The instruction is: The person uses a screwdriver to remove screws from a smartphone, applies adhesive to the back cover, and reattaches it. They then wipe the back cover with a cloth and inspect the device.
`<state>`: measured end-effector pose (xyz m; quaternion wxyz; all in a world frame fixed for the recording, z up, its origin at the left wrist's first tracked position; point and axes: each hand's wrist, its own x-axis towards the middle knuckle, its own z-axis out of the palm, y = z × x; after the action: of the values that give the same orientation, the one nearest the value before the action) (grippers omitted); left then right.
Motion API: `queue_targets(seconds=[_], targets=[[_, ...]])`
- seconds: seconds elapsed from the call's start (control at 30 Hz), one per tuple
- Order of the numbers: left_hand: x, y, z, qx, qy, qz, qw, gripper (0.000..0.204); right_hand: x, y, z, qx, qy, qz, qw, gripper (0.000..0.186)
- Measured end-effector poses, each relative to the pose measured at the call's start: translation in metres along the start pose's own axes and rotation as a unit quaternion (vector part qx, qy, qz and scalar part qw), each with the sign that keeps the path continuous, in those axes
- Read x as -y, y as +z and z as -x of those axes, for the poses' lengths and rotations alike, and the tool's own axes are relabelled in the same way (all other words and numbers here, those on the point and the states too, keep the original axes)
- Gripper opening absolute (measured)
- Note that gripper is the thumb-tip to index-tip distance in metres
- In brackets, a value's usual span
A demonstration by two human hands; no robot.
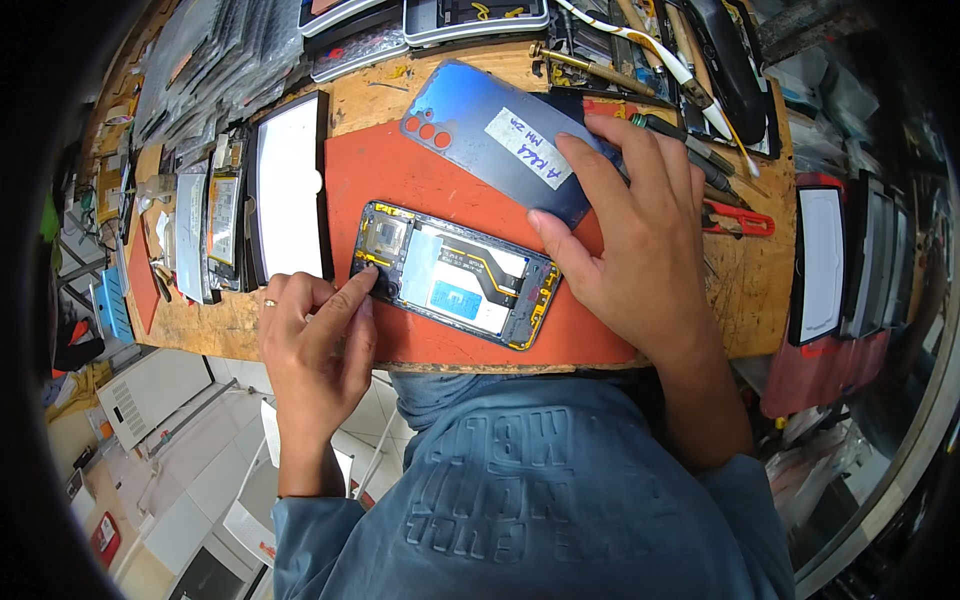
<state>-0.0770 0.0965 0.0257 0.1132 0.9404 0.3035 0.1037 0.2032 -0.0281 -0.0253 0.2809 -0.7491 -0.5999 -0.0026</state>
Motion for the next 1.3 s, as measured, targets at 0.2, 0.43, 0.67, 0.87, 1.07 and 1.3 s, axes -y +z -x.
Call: queue_targets(seconds=[0.2,0.43,0.67,0.87,1.07,1.3], targets=[[0.001,-0.001,0.002,-0.028,-0.017,0.039,0.999,0.032,0.0,0.0,0.0,0.001,0.0,-0.002,1.0,0.062],[0.004,0.001,-0.001,-0.025,-0.009,0.023,0.999,0.031,0.0,0.0,0.0,-0.001,0.0,-0.003,1.0,0.061],[0.011,0.004,-0.005,-0.026,0.014,0.032,0.999,0.03,-0.001,0.001,0.0,-0.005,-0.004,-0.001,1.0,0.061],[0.017,0.006,-0.013,-0.019,-0.013,0.11,0.994,0.019,-0.001,0.001,0.0,-0.005,0.003,-0.001,1.0,0.062],[0.027,0.017,-0.008,-0.063,-0.097,0.229,0.966,0.013,0.007,-0.008,-0.005,0.02,-0.011,0.059,0.998,0.062],[0.033,0.016,0.015,-0.153,-0.138,0.19,0.96,0.009,0.025,-0.028,-0.028,0.097,-0.017,0.112,0.989,0.054]])
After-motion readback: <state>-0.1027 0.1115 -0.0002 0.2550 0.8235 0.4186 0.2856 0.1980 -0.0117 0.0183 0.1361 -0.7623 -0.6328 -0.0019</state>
